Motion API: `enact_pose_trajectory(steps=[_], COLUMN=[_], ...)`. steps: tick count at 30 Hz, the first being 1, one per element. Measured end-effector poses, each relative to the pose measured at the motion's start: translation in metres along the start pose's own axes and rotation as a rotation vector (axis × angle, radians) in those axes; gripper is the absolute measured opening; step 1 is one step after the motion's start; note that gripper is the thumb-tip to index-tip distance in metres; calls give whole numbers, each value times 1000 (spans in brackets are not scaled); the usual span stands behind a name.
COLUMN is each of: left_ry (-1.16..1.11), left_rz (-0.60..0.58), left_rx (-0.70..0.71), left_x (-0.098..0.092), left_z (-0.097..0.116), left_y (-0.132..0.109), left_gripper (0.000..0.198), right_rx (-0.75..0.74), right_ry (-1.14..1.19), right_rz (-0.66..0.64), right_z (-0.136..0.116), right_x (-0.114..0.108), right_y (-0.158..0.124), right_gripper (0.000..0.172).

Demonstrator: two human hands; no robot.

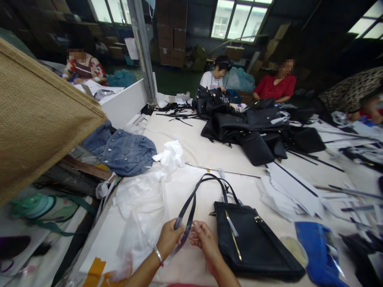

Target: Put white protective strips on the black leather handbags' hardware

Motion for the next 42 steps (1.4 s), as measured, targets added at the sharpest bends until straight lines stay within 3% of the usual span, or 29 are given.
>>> enact_pose_trajectory(steps=[5, 12, 18, 21, 29, 36, 42], left_ry=[6, 39, 36, 19, -18, -19, 12], left_rz=[-30, 15, 7, 13, -126, -179, -173], left_rx=[-4, 3, 30, 23, 5, 68, 277], left_x=[2, 0, 5, 4, 13, 10, 17], left_z=[3, 1, -8, -7, 4, 29, 67], left_y=[-1, -4, 3, 6, 13, 10, -6], left_gripper=[18, 22, 30, 32, 33, 47, 43], right_rx=[95, -33, -68, -37, -222, -232, -308], right_ry=[98, 37, -34, -27, -105, -99, -88], right_rz=[65, 27, 9, -71, -155, -332, -201], right_z=[4, 1, 4, 6, -25, -53, -58], right_x=[-5, 3, 0, 7, 19, 31, 31], right_y=[15, 15, 12, 7, 2, 0, 8], right_gripper=[36, 38, 45, 47, 38, 34, 30])
Point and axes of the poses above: each hand's wrist, its own y-axis towards the middle knuckle, its own x-axis out of the palm, z = x × y, the point moved 9 cm from there along y, towards the middle knuckle, and after that the axes turned 3 degrees about -x, right-handed, at the moved point
